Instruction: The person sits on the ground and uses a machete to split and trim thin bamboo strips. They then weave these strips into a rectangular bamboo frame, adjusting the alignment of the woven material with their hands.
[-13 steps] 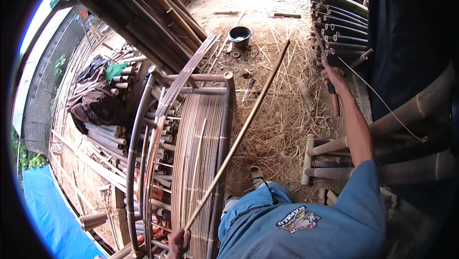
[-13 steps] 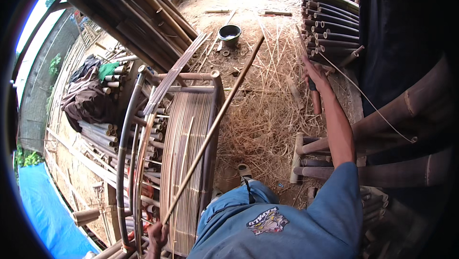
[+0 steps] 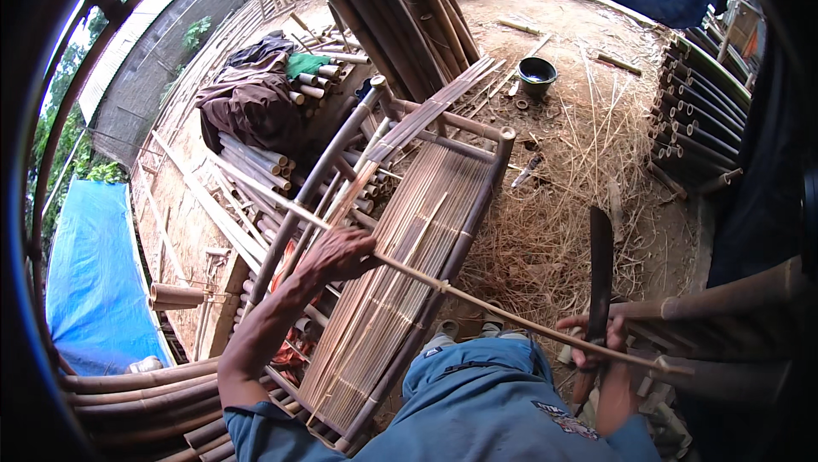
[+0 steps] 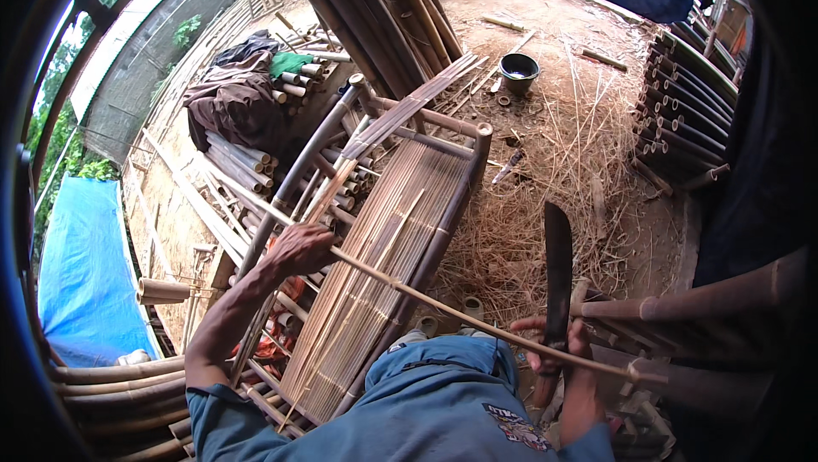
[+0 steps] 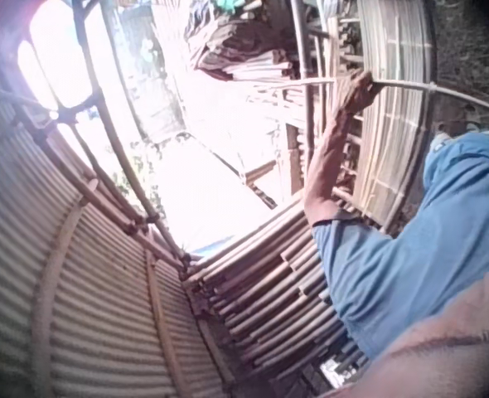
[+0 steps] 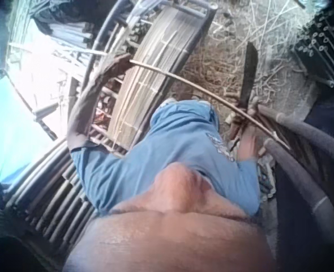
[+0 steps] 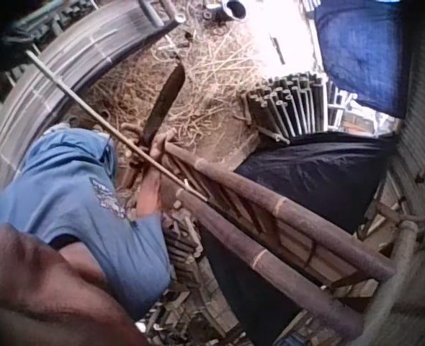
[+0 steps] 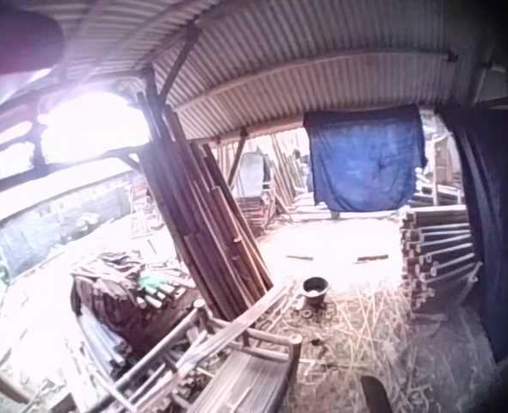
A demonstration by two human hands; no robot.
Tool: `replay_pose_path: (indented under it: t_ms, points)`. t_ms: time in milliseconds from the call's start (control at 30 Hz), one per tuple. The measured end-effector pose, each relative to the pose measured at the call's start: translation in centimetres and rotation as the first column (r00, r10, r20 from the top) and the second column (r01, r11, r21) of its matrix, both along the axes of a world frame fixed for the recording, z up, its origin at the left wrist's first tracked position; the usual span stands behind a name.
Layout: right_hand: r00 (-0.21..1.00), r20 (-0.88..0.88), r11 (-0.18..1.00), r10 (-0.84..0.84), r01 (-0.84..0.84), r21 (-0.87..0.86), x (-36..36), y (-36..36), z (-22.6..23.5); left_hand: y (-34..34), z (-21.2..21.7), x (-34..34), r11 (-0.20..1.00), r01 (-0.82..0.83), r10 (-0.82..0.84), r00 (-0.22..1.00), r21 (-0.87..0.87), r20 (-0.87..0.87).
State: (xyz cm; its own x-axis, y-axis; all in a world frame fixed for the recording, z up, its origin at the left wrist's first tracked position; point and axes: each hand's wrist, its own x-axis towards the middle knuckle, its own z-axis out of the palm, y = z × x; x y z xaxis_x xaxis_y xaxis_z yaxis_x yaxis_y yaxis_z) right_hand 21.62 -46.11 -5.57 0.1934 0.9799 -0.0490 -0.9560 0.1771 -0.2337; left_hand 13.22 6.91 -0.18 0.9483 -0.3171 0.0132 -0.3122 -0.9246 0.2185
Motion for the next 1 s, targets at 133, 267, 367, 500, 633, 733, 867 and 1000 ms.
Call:
replay_pose_path:
  t_ms: [133,267,367,500,633,733,867,1000]
  points:
    - [0.985,0.096,0.990,-0.143,0.142,0.022,-6.1,1.8,2.7,0.5,1.3,5.7,0.986,0.078,-0.088,0.994,0.150,0.061]
    - [0.865,0.175,0.875,-0.471,0.483,-0.029,-10.9,3.7,4.2,-6.9,2.6,10.9,0.928,-0.215,-0.002,0.815,0.305,0.579]
    - [0.721,0.248,0.688,-0.647,0.692,-0.219,-13.9,4.2,1.9,-20.3,6.9,5.1,0.728,0.457,-0.261,0.874,-0.511,0.410]
    - [0.643,0.457,0.502,-0.615,0.766,-0.402,-14.3,8.9,3.9,-28.7,9.7,-9.1,0.167,0.805,-0.648,0.524,-0.569,0.552]
    - [0.560,0.540,0.301,-0.628,0.815,-0.495,-14.9,10.8,3.7,-29.3,8.7,-14.5,0.033,0.835,-0.796,0.354,-0.550,0.490]
    - [0.553,0.488,0.241,-0.675,0.791,-0.563,-16.5,12.4,3.6,-28.1,8.0,-14.9,0.050,0.776,-0.748,0.447,-0.629,0.491]
    - [0.523,0.402,0.209,-0.752,0.767,-0.606,-18.2,14.1,4.0,-27.0,10.2,-14.3,0.033,0.827,-0.672,0.434,-0.561,0.600]
    - [0.533,0.458,0.159,-0.711,0.756,-0.634,-18.6,15.7,4.9,-27.4,11.5,-13.6,-0.019,0.850,-0.600,0.412,-0.527,0.686]
